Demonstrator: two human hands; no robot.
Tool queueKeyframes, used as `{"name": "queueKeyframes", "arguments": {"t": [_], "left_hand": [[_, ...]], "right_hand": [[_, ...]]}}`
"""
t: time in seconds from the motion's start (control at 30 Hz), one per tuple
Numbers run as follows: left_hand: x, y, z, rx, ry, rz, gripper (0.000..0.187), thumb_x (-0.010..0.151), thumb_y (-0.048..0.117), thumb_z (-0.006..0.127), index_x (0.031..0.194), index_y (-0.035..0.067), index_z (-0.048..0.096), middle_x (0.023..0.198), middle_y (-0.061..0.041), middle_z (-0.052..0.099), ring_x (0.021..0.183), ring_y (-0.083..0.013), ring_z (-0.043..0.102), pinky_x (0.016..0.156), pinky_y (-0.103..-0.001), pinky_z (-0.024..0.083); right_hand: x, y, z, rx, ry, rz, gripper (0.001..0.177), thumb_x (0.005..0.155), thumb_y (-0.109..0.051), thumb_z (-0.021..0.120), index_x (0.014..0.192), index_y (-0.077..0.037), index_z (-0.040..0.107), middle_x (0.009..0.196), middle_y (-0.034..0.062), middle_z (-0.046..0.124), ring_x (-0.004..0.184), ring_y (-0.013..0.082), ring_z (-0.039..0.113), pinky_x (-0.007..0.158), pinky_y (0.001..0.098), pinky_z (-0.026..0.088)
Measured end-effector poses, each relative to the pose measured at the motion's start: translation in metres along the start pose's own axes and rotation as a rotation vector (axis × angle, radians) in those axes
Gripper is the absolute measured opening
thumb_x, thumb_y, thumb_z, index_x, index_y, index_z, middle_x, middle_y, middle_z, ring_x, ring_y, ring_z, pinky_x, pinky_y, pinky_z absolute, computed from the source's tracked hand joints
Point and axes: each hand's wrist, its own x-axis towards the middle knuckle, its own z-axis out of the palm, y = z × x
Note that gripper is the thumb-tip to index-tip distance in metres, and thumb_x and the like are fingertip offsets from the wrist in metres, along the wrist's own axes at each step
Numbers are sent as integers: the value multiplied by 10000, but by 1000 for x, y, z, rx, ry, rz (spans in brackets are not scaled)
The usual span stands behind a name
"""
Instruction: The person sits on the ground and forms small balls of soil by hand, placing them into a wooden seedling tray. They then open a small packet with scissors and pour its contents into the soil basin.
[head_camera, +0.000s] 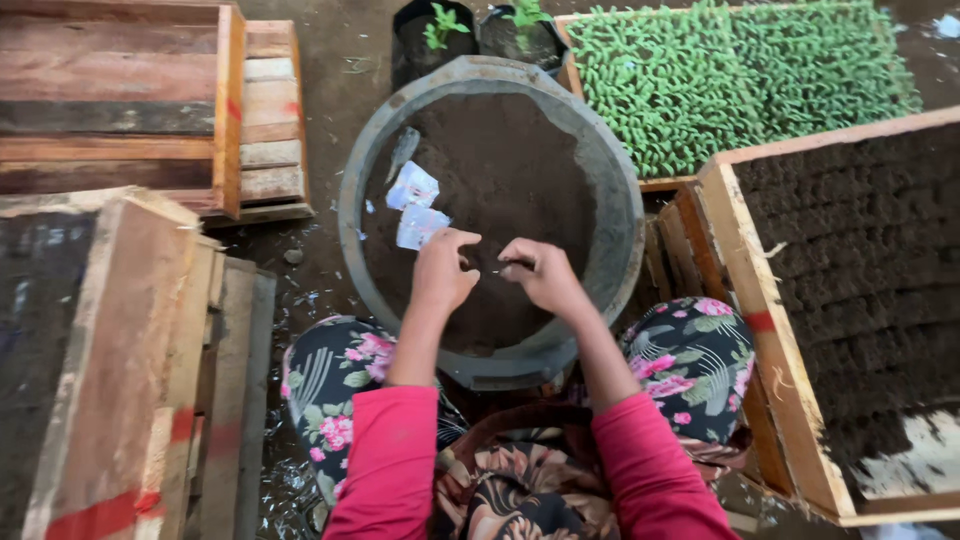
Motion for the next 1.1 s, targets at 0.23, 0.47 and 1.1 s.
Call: {"name": "queueKeyframes", "arguments": {"t": [0.23, 0.47, 1.1], "left_hand": [[-14, 37, 1, -103, -335, 188, 338, 622, 229, 886, 935, 151, 784, 856, -79, 761, 933, -335, 716, 830, -435, 554], [-41, 123, -15, -443, -444, -89, 772, 695, -91, 791, 1409, 63, 542, 967, -225, 735, 881, -277, 720, 811, -382, 583], [-4, -7, 8, 622, -205, -344, 279, 898, 202, 758, 1174, 164, 738, 1134, -149, 726, 1062, -384, 673, 789, -532, 575]], "right_hand": [[-40, -45, -55, -11, -67, -225, 194, 807, 44, 706, 964, -53, 646, 900, 165, 689, 941, 325, 684, 873, 457, 521], [-80, -93, -79, 2, -9, 20, 461, 831, 24, 703, 1259, -3, 536, 1044, 342, 628, 1016, 531, 642, 770, 513, 614], [-347, 37, -312, -951, 900, 824, 334, 920, -150, 719, 1196, 30, 666, 983, 294, 707, 905, 502, 641, 774, 613, 492]]}}
